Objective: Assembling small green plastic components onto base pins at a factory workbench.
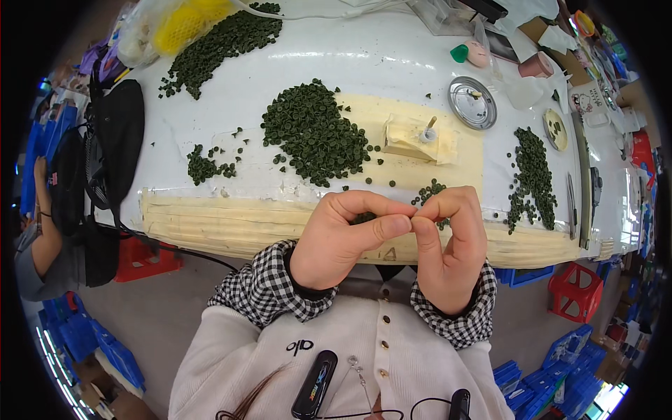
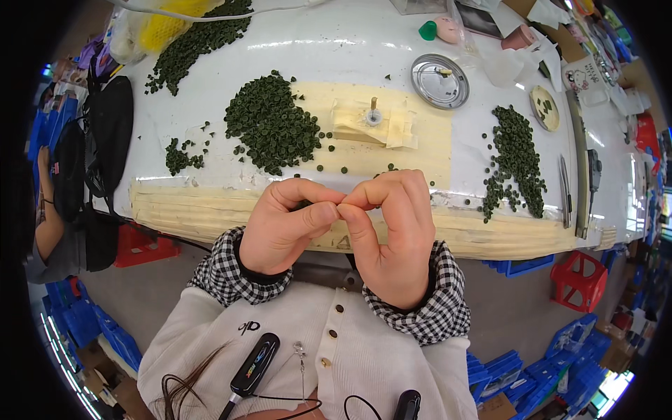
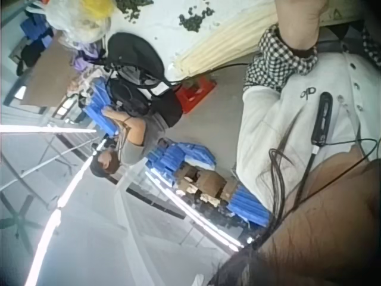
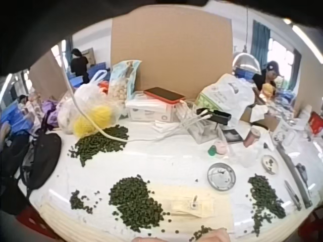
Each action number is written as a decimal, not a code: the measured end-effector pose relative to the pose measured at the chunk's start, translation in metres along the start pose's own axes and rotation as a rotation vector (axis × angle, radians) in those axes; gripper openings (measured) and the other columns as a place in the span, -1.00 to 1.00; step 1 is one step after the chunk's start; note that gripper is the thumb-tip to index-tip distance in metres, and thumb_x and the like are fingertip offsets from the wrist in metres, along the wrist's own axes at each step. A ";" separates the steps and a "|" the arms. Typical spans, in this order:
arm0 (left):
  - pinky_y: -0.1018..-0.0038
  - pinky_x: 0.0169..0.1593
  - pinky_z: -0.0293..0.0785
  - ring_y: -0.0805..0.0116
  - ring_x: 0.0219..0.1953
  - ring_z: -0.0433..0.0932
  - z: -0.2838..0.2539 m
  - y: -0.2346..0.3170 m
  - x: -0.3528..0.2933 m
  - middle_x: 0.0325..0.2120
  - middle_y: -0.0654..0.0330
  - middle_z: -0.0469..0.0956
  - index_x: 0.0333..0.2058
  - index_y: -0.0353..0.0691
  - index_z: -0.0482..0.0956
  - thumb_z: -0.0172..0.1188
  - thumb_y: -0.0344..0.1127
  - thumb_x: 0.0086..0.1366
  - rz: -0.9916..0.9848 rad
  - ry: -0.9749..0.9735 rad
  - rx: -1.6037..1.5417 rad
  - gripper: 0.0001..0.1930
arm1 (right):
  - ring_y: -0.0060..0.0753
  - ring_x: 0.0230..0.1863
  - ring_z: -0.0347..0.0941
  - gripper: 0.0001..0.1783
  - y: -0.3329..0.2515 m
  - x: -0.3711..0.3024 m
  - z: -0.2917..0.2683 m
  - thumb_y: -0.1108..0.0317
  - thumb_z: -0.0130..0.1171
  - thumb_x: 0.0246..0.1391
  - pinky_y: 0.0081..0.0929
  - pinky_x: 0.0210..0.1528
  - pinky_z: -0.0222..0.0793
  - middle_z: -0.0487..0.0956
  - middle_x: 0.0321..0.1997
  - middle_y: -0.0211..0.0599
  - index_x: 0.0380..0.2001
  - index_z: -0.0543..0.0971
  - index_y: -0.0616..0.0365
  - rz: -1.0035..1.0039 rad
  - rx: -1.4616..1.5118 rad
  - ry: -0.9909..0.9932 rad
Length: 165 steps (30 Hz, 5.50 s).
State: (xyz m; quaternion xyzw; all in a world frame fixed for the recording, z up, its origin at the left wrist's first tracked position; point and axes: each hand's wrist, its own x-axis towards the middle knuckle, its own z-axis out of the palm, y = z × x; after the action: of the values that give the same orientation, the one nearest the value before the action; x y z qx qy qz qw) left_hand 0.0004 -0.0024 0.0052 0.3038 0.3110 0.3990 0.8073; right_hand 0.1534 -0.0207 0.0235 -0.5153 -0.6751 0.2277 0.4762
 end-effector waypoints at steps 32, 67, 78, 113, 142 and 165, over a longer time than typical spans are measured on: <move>0.73 -0.61 0.04 0.73 -0.66 0.15 -0.007 0.003 0.000 -0.59 0.36 0.45 -0.28 -0.34 0.55 0.12 -0.45 0.20 -0.043 -0.070 -0.191 -0.87 | -0.41 -0.38 0.40 -0.82 0.009 -0.003 -0.005 0.62 0.15 -0.13 -0.57 -0.32 0.30 0.51 -0.38 -0.24 -0.36 0.56 0.27 -0.086 0.261 -0.073; 0.69 -0.28 0.34 0.65 -0.38 0.40 -0.006 0.001 0.000 -0.44 0.29 0.54 -0.32 -0.36 0.55 0.17 -0.43 0.15 0.085 -0.003 0.226 -0.87 | -0.51 -0.30 0.44 -0.87 0.009 -0.007 -0.001 0.65 0.05 -0.02 -0.61 -0.24 0.39 0.42 -0.31 -0.25 -0.33 0.45 0.36 0.250 0.579 -0.082; 0.68 -0.28 0.35 0.65 -0.41 0.41 -0.003 0.003 0.000 -0.46 0.27 0.56 -0.34 -0.36 0.55 0.17 -0.42 0.16 0.128 0.000 0.248 -0.87 | -0.50 -0.27 0.46 -0.87 0.010 -0.007 -0.002 0.65 0.05 -0.01 -0.62 -0.17 0.41 0.41 -0.30 -0.26 -0.33 0.44 0.36 0.290 0.669 -0.102; 0.71 -0.34 0.34 0.65 -0.41 0.45 -0.003 0.002 0.000 -0.47 0.24 0.56 -0.37 -0.37 0.52 0.12 -0.43 0.20 0.200 0.043 0.319 -0.89 | -0.31 -0.44 0.49 -0.76 0.010 -0.003 0.002 0.68 0.22 -0.23 -0.53 -0.41 0.43 0.53 -0.44 -0.19 -0.39 0.52 0.27 -0.207 -0.031 0.048; 0.64 -0.24 0.41 0.55 -0.36 0.50 -0.007 0.001 0.001 -0.43 0.20 0.56 -0.35 -0.36 0.52 0.17 -0.43 0.17 0.026 -0.086 -0.003 -0.89 | -0.35 -0.39 0.47 -0.82 0.015 -0.004 -0.003 0.64 0.20 -0.15 -0.55 -0.34 0.38 0.54 -0.41 -0.22 -0.38 0.52 0.27 -0.066 0.247 -0.039; 0.66 -0.31 0.37 0.61 -0.42 0.45 -0.002 0.001 0.001 -0.47 0.23 0.56 -0.36 -0.37 0.53 0.10 -0.48 0.19 0.171 0.010 0.357 -0.91 | -0.38 -0.41 0.45 -0.78 0.011 -0.002 -0.008 0.70 0.18 -0.20 -0.58 -0.39 0.38 0.49 -0.40 -0.25 -0.38 0.55 0.28 -0.064 0.119 -0.043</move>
State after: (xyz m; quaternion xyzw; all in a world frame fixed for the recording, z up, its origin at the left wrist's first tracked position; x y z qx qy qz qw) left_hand -0.0009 -0.0002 0.0047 0.4656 0.3541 0.4060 0.7021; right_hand 0.1656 -0.0202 0.0178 -0.4593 -0.6866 0.2632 0.4983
